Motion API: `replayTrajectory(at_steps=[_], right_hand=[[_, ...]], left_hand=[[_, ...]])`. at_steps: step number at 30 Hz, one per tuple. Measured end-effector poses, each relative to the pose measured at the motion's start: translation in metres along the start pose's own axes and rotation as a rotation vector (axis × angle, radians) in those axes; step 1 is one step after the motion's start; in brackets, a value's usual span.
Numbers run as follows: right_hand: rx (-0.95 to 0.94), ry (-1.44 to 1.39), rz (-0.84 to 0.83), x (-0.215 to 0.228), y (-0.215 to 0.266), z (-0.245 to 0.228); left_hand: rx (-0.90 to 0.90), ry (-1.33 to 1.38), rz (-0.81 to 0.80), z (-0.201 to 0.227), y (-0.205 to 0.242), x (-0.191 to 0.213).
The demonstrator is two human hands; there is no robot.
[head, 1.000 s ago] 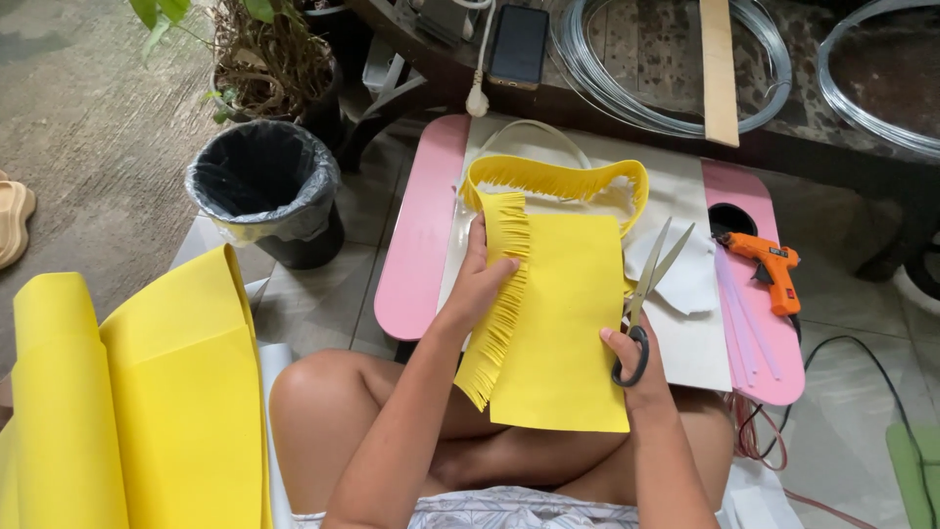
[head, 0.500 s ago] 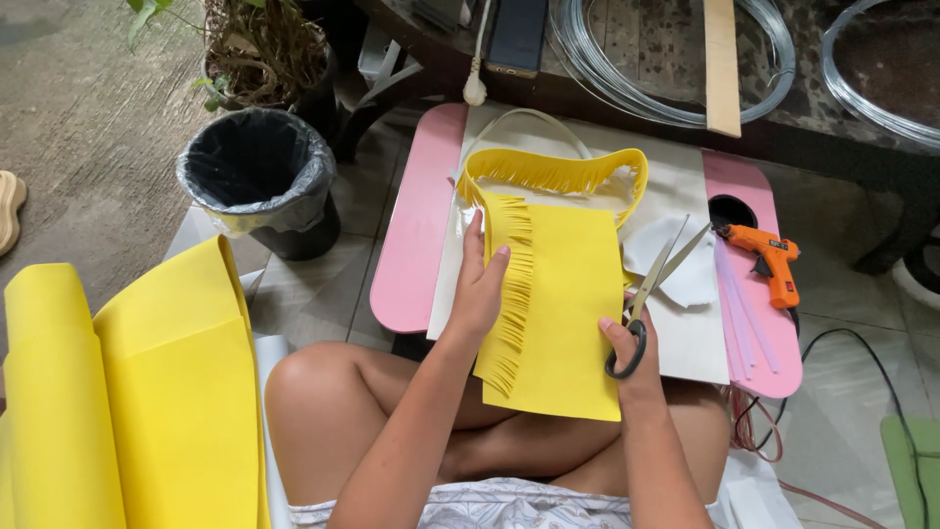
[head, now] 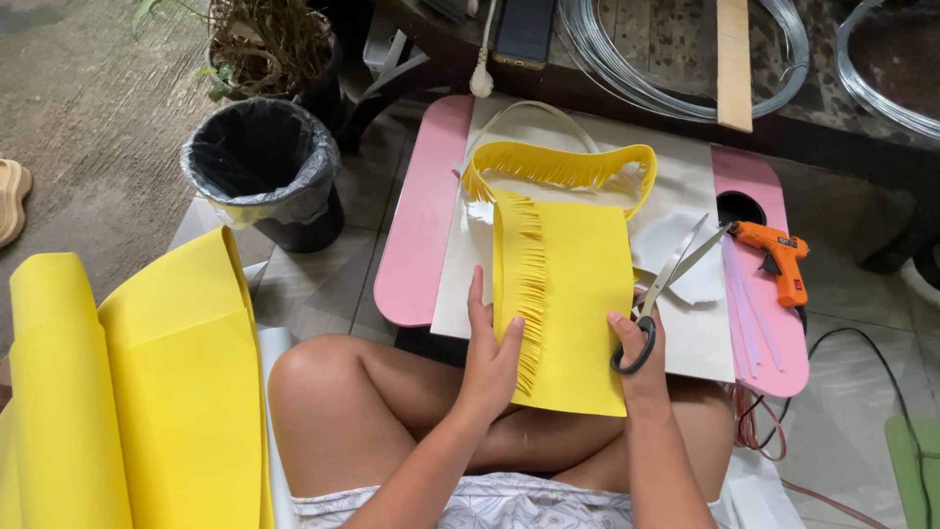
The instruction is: Cutting fringes into a yellow foam strip using scissors for upholstery work.
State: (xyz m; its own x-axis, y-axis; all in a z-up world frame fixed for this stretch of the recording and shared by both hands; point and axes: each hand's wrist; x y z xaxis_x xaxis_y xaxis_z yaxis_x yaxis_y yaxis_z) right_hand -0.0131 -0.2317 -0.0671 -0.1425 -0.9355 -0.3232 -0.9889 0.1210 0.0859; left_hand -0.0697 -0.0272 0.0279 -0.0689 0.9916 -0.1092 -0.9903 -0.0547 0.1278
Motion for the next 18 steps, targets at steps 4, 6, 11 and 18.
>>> replayTrajectory(at_steps=[4, 6, 11, 18], right_hand=[[0.003, 0.005, -0.007, 0.001, 0.000, 0.001], [0.004, 0.016, 0.000, -0.002, 0.000, 0.000], [0.014, 0.005, 0.022, -0.001, 0.001, -0.001], [-0.004, -0.062, 0.042, -0.023, 0.010, -0.023]], left_hand=[[-0.046, -0.142, -0.011, 0.000, 0.001, 0.003], [0.019, -0.128, 0.045, -0.005, -0.003, 0.005], [-0.015, -0.048, 0.125, -0.015, -0.009, 0.005], [-0.544, 0.054, 0.391, -0.043, 0.024, 0.031]])
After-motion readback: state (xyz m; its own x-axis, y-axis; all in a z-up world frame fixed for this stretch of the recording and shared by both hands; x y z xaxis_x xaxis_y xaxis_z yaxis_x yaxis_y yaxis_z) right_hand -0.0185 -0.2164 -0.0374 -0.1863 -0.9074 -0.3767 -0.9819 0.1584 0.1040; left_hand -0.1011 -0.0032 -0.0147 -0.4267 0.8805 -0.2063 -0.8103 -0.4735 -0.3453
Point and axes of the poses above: each hand's wrist, its own y-axis away from the middle knuckle, its own x-axis out of the back of the hand, z = x × y, and after that the axes turned 7 degrees about -y, right-handed
